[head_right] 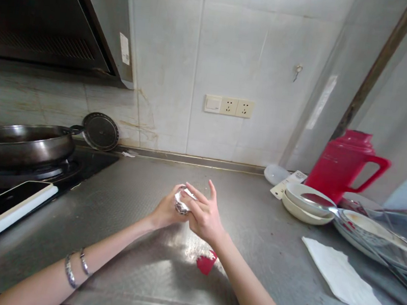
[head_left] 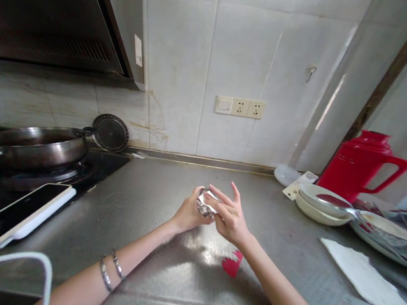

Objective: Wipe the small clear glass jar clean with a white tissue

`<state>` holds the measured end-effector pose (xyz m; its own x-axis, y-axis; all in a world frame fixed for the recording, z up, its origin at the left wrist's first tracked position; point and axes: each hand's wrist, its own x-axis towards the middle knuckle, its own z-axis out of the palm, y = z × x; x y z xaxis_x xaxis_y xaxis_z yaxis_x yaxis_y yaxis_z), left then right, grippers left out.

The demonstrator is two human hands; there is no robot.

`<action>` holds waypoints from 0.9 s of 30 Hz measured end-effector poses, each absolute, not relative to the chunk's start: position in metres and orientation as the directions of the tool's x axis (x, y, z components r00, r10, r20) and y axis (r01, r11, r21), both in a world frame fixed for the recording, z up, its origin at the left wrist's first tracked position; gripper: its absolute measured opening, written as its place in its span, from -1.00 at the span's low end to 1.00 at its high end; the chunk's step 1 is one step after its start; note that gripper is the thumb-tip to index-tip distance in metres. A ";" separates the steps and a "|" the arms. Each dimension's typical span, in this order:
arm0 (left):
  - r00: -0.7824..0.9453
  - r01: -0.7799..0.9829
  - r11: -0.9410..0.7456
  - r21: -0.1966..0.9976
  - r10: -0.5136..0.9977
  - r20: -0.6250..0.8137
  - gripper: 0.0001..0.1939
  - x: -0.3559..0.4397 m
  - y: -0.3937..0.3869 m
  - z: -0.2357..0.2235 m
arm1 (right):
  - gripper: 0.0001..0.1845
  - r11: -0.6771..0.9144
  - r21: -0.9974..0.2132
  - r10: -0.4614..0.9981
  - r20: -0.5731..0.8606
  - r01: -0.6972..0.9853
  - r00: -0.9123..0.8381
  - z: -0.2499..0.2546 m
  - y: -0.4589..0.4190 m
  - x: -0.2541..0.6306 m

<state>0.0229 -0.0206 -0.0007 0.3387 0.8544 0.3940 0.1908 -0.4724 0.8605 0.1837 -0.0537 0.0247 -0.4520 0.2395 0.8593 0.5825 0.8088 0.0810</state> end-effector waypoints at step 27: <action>0.366 -0.101 -0.160 0.982 0.912 0.186 -0.36 0.027 -0.032 0.020 | -0.48 0.811 -0.025 0.275 0.899 0.584 -0.342 0.019 -0.045 0.188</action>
<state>0.0271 -0.0322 0.0197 0.3660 0.9118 0.1861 -0.1008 -0.1599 0.9820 0.1882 -0.0446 0.0193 -0.3422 0.2746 0.8986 0.5844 0.8111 -0.0253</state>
